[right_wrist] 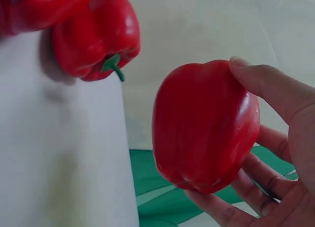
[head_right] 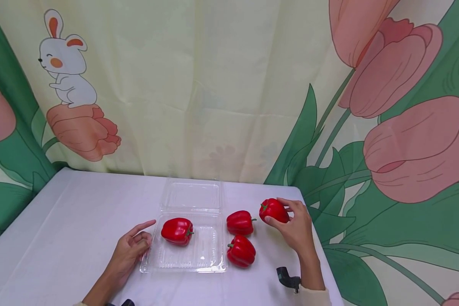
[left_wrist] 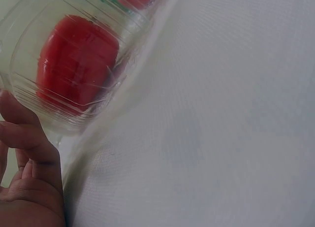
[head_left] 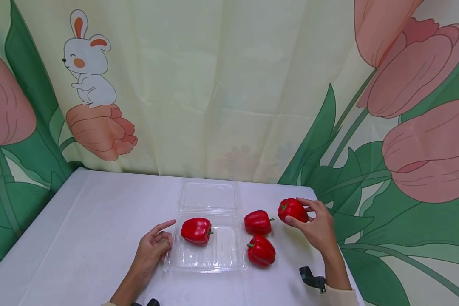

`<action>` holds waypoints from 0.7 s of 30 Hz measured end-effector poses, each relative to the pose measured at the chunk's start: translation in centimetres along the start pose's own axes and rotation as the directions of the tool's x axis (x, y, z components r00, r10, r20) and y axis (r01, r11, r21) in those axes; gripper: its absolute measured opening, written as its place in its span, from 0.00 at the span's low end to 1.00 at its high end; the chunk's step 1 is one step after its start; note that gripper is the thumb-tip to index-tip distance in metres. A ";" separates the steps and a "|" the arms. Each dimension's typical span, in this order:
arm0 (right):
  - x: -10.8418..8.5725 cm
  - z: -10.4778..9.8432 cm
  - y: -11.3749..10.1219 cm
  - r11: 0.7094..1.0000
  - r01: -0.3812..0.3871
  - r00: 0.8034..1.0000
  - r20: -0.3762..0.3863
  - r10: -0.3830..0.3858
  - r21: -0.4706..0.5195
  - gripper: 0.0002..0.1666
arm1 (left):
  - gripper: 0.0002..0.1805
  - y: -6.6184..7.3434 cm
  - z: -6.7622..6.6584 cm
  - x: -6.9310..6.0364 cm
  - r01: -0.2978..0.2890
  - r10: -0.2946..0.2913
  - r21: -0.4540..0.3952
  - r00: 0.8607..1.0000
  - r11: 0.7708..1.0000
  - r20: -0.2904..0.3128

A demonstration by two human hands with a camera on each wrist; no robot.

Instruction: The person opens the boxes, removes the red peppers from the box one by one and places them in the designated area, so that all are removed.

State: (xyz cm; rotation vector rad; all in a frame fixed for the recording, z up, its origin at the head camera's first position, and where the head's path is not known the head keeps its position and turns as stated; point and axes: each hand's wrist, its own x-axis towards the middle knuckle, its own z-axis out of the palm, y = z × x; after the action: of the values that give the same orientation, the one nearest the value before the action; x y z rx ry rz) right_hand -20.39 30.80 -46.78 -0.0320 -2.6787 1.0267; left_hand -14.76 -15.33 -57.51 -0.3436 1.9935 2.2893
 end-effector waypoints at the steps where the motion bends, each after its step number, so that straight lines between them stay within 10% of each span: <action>1: 0.0 0.0 0.1 1.000 0.003 1.000 0.003 -0.003 -0.004 0.47 | 0.31 0.0 0.0 0.0 0.000 0.000 -0.002 1.000 1.000 0.000; 21: 1.5 1.3 3.3 0.996 -0.030 0.988 0.150 0.042 -0.082 0.47 | 0.31 0.0 0.0 0.0 0.022 -0.022 0.020 1.000 1.000 -0.007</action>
State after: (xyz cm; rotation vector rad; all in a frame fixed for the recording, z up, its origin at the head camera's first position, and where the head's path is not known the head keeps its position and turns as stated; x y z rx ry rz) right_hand -22.41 32.63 -49.52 -0.0190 -2.8655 0.9679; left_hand -14.78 -15.33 -57.55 -0.3695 2.0045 2.2564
